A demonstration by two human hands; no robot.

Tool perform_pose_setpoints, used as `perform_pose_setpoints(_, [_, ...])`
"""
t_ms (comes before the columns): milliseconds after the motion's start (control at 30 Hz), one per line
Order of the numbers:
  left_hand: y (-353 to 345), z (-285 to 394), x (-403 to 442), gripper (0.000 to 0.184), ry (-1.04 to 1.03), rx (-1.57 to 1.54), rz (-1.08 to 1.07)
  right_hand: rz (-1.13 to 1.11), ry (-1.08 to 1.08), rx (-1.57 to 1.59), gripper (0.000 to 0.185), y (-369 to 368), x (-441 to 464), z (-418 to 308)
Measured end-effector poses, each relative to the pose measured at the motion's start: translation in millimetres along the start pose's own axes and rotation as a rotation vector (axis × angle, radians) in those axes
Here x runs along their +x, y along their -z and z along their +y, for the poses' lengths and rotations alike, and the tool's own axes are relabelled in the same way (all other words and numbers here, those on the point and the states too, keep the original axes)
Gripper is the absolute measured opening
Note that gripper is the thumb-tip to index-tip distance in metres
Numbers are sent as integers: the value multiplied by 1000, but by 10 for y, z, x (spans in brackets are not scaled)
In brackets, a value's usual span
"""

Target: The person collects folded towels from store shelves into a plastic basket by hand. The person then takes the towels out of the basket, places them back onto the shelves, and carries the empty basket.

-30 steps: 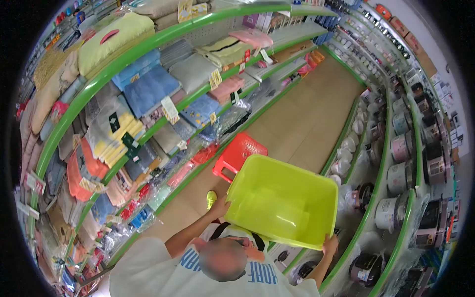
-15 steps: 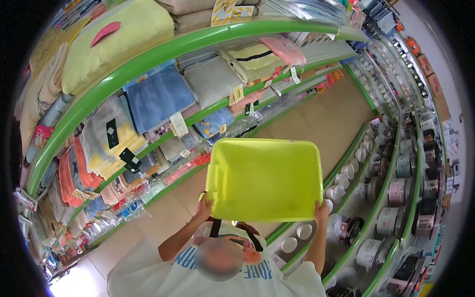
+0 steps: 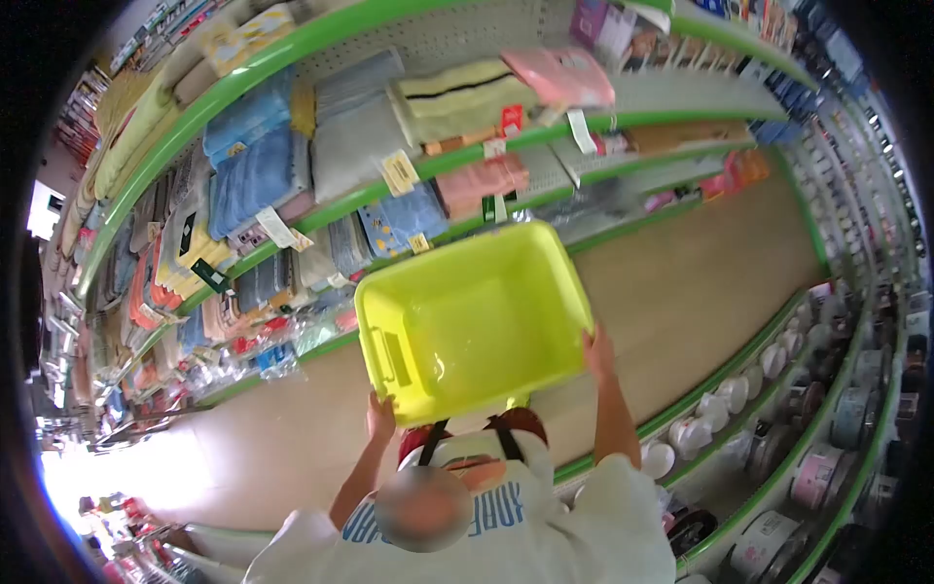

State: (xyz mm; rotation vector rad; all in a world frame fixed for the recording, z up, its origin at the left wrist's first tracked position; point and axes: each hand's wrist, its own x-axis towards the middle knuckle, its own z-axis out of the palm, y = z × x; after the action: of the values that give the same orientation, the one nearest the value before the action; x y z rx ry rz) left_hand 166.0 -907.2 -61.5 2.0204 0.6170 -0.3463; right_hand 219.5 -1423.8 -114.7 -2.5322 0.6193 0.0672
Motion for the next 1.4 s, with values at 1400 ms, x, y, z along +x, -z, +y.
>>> perform_pose_setpoints(1400, [-852,199,-486,58,330,-40,235,-413,-7,126,41,140,634,321])
